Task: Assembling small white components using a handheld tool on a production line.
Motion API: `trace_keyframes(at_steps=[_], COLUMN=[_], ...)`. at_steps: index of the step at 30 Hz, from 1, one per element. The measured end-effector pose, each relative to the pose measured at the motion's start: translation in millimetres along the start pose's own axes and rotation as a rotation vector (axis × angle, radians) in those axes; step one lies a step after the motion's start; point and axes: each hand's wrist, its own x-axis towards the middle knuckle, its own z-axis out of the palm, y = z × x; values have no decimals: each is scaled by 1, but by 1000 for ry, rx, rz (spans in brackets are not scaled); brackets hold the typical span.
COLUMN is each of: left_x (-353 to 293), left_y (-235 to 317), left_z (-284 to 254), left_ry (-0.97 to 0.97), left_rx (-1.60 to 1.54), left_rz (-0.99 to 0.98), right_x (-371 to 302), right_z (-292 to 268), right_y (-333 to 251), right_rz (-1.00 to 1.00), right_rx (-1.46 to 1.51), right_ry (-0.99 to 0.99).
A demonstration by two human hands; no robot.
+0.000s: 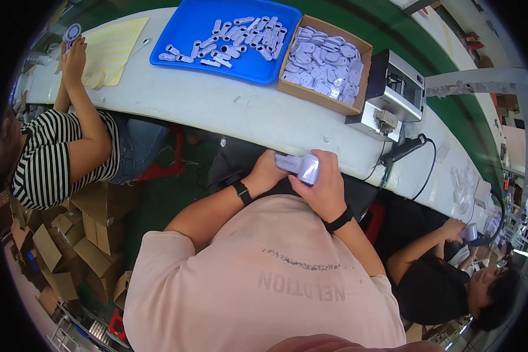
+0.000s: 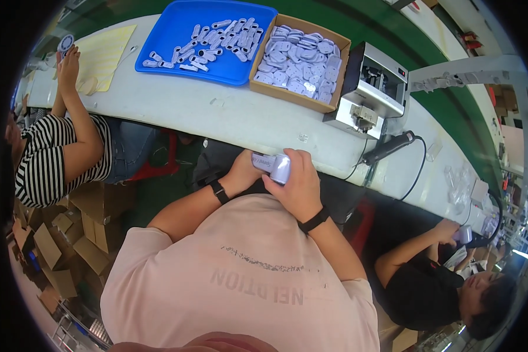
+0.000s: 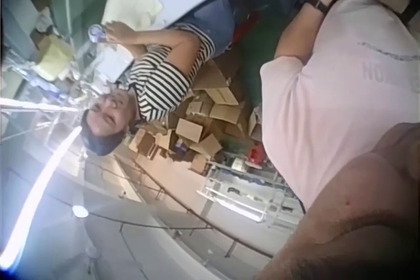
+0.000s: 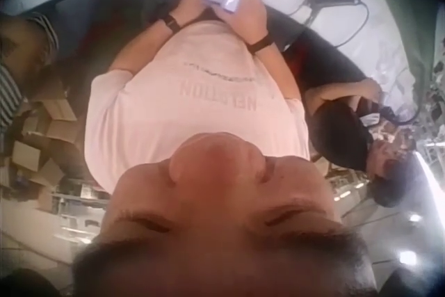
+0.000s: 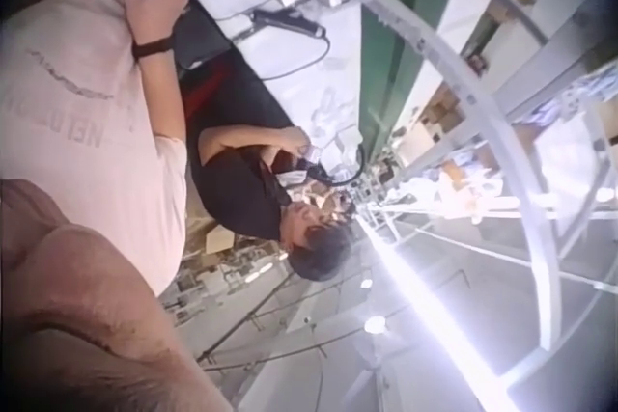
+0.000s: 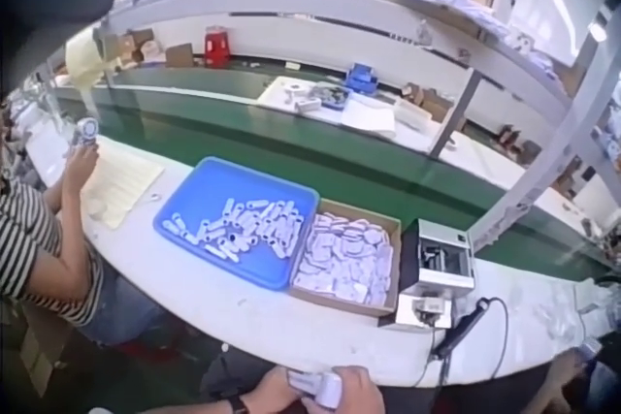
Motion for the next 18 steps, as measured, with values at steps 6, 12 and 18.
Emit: trace_keyframes(at_steps=[6, 12, 18], left_x=[0, -6, -8], left_y=[3, -2, 4], left_z=[2, 9, 9], left_ry=[43, 221, 183], left_rx=[-12, 215, 143], left_rz=[-8, 14, -45], right_x=[2, 2, 3], right_z=[2, 1, 1], right_y=[4, 9, 13], right_rz=[-28, -106, -94], right_rx=[-29, -61, -28], right_ry=[-9, 33, 23])
